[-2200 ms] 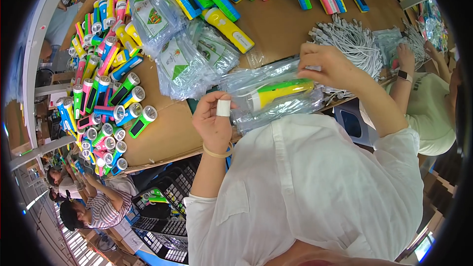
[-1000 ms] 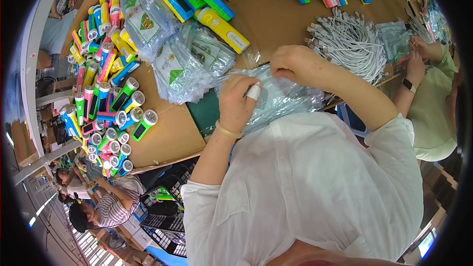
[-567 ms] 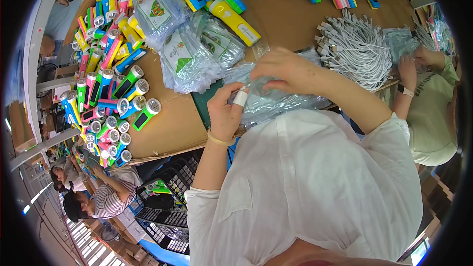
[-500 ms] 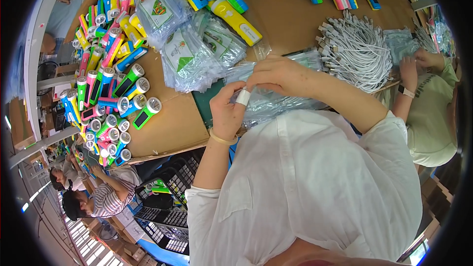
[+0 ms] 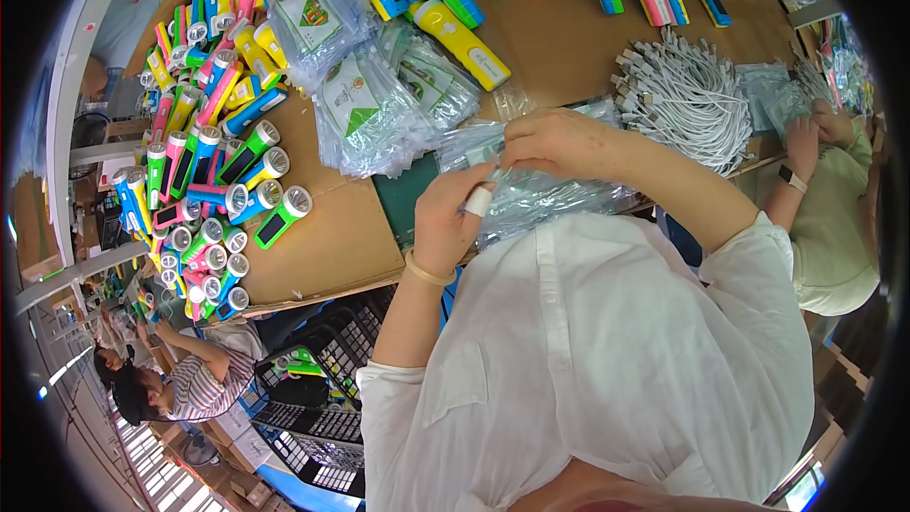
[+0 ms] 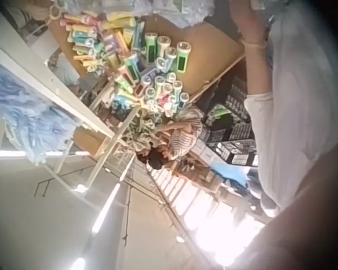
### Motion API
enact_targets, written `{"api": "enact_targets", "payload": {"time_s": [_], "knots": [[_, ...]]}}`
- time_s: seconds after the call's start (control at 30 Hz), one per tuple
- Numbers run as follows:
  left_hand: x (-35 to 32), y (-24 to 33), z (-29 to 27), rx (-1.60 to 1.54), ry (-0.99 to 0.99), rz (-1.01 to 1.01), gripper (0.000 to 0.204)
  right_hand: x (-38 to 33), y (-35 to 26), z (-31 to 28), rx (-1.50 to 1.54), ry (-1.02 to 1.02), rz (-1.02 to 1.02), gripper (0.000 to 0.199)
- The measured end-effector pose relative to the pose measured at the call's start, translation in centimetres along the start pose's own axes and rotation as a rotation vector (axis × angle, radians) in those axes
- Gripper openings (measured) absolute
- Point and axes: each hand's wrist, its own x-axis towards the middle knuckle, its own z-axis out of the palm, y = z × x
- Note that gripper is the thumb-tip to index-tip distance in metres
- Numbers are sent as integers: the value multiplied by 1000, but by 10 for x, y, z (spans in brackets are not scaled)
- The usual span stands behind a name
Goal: Packing various colored flashlights and USB cables into plastic bags.
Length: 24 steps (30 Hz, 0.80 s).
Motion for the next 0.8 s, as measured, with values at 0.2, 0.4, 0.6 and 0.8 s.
{"api": "enact_targets", "payload": {"time_s": [0.2, 0.4, 0.6, 0.8], "knots": [[4, -1, -3, 99, -96, 230, 18, 16, 22, -61, -136, -339, 396, 19], [14, 15, 14, -71, -305, 468, 17, 93, 49, -31, -510, 104, 596, 51], [17, 16, 12, -67, -255, 441, 17, 106, 57, -1, -597, 73, 675, 72], [9, 3, 6, -126, -167, 348, 18, 50, 54, -44, 106, 198, 664, 71]]}}
